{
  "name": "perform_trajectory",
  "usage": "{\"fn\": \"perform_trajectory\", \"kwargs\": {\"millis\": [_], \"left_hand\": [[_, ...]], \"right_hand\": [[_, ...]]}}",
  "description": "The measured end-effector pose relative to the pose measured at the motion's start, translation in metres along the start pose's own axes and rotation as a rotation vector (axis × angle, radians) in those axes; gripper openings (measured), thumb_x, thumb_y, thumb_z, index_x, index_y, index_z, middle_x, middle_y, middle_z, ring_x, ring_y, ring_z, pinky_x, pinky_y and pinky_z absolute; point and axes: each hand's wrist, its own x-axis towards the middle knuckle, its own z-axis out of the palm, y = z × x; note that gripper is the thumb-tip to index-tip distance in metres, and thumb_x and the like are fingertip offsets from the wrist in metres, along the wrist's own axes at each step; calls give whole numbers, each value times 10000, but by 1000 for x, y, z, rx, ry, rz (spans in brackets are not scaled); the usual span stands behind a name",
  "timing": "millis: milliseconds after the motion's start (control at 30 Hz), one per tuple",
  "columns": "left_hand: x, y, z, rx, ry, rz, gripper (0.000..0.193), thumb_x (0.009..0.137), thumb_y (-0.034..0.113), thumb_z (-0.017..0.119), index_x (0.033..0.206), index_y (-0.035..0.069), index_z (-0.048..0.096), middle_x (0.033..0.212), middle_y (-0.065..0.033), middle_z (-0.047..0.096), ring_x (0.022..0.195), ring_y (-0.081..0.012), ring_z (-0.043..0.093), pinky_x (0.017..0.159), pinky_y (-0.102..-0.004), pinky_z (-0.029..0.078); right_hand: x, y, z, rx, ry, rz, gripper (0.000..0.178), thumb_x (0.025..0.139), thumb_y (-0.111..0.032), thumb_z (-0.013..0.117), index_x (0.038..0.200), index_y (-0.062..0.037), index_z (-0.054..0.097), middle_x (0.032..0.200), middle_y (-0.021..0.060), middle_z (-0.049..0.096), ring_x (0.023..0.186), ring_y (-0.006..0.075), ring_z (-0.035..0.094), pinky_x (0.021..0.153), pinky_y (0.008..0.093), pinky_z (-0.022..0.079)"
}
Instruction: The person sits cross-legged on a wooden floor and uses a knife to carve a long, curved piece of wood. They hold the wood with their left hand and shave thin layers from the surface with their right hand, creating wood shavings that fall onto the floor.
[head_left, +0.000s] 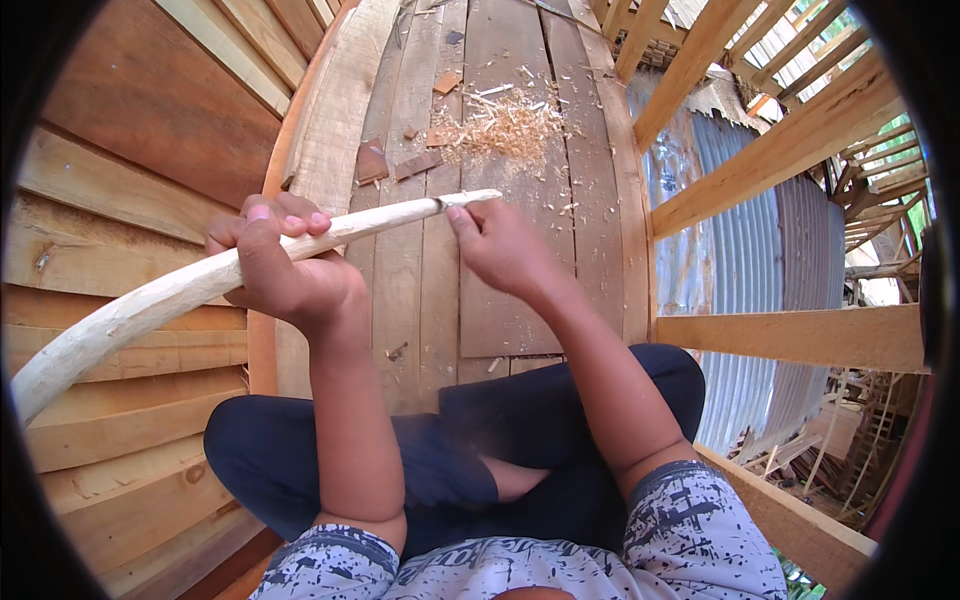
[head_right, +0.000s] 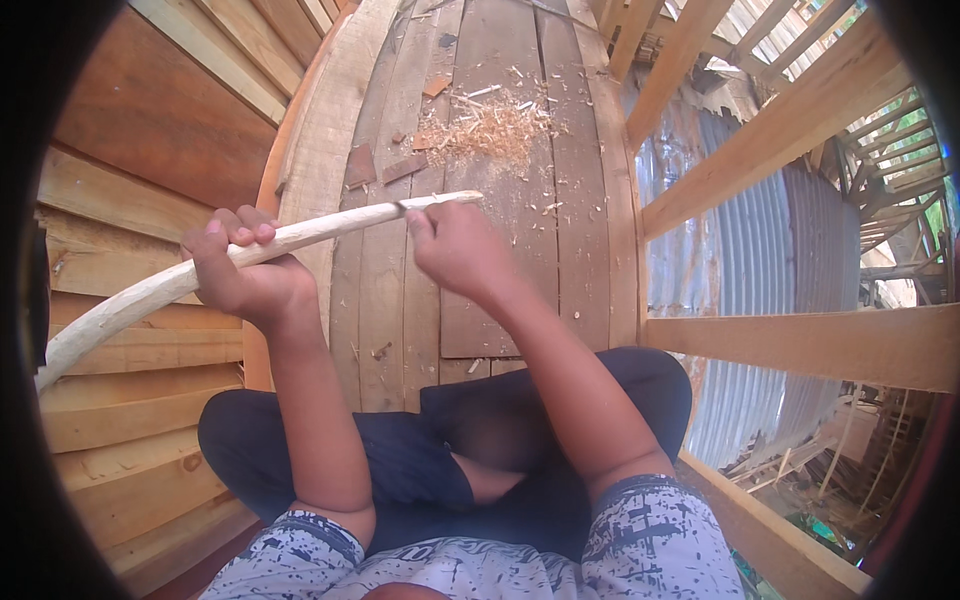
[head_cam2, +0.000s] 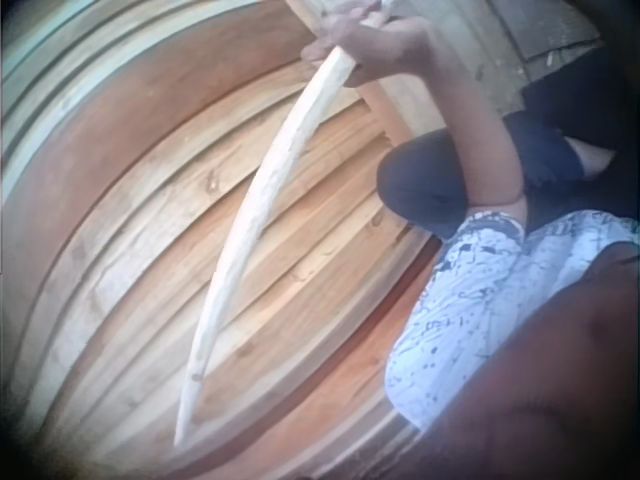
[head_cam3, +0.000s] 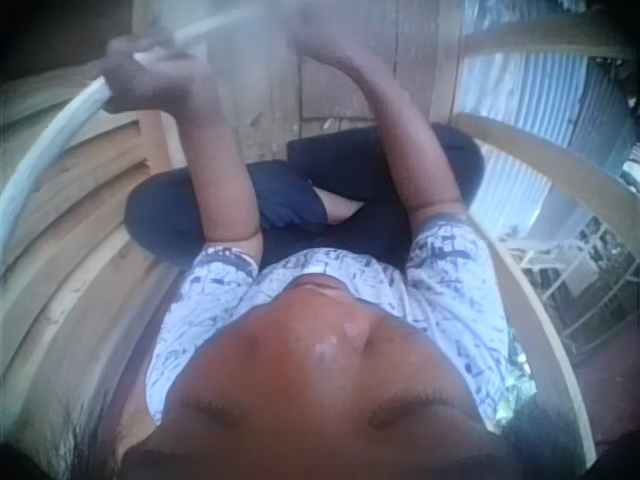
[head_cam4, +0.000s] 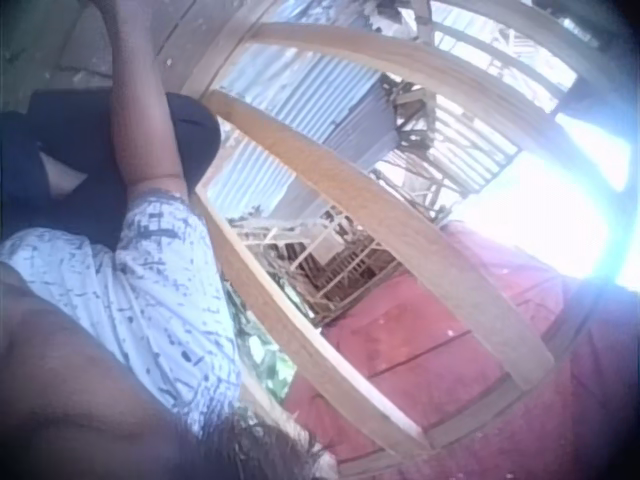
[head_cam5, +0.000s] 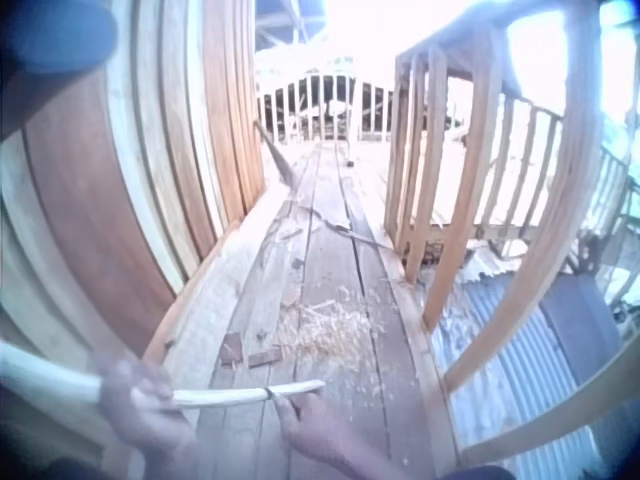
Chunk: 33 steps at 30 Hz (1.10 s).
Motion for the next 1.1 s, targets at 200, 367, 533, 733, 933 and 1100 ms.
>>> {"fn": "perform_trajectory", "kwargs": {"millis": [200, 367, 533, 733, 933, 1100], "left_hand": [[3, -1, -3, 4, -27, -10, 240, 791, 135, 552, 684, 146, 338, 601, -6, 363, 546, -127, 380, 564, -251, 373], [3, -3, -7, -29, 27, -51, 246, 790, 128, 558, 677, 136, 340, 619, -6, 370, 567, -128, 390, 585, -266, 374], [7, -2, -2, 2, 94, -58, 264, 795, 133, 574, 677, 133, 339, 638, -3, 371, 578, -133, 385, 588, -275, 367], [5, -2, -1, -15, 84, -69, 257, 788, 123, 571, 680, 130, 337, 646, -4, 357, 586, -130, 380, 593, -273, 368], [7, 2, -4, -5, 112, -89, 275, 769, 134, 594, 692, 130, 330, 649, -4, 366, 588, -130, 405, 571, -255, 349], [5, -3, -3, -17, 69, -73, 268, 788, 134, 596, 696, 142, 344, 649, -2, 379, 576, -130, 419, 565, -258, 382]], "right_hand": [[25, 33, -1, 13, -32, 98, 452, 1009, -341, 428, 933, 30, 676, 892, 259, 681, 884, 409, 667, 824, 502, 497], [10, 15, 7, 67, -38, -30, 446, 1010, -332, 442, 904, 38, 667, 822, 262, 662, 806, 406, 656, 785, 494, 501], [20, 24, 7, 51, 46, 9, 451, 1003, -299, 462, 805, 62, 645, 734, 267, 637, 727, 416, 646, 745, 517, 492], [25, 28, 14, 57, 139, 70, 435, 996, -287, 465, 820, 61, 658, 743, 293, 637, 728, 419, 651, 724, 509, 495], [3, 3, 20, 94, 165, -256, 452, 1009, -306, 495, 745, 57, 550, 599, 209, 536, 525, 330, 462, 563, 469, 381], [27, 37, 13, 144, 127, -116, 435, 995, -314, 481, 815, 53, 629, 758, 271, 638, 732, 452, 620, 708, 525, 467]]}}
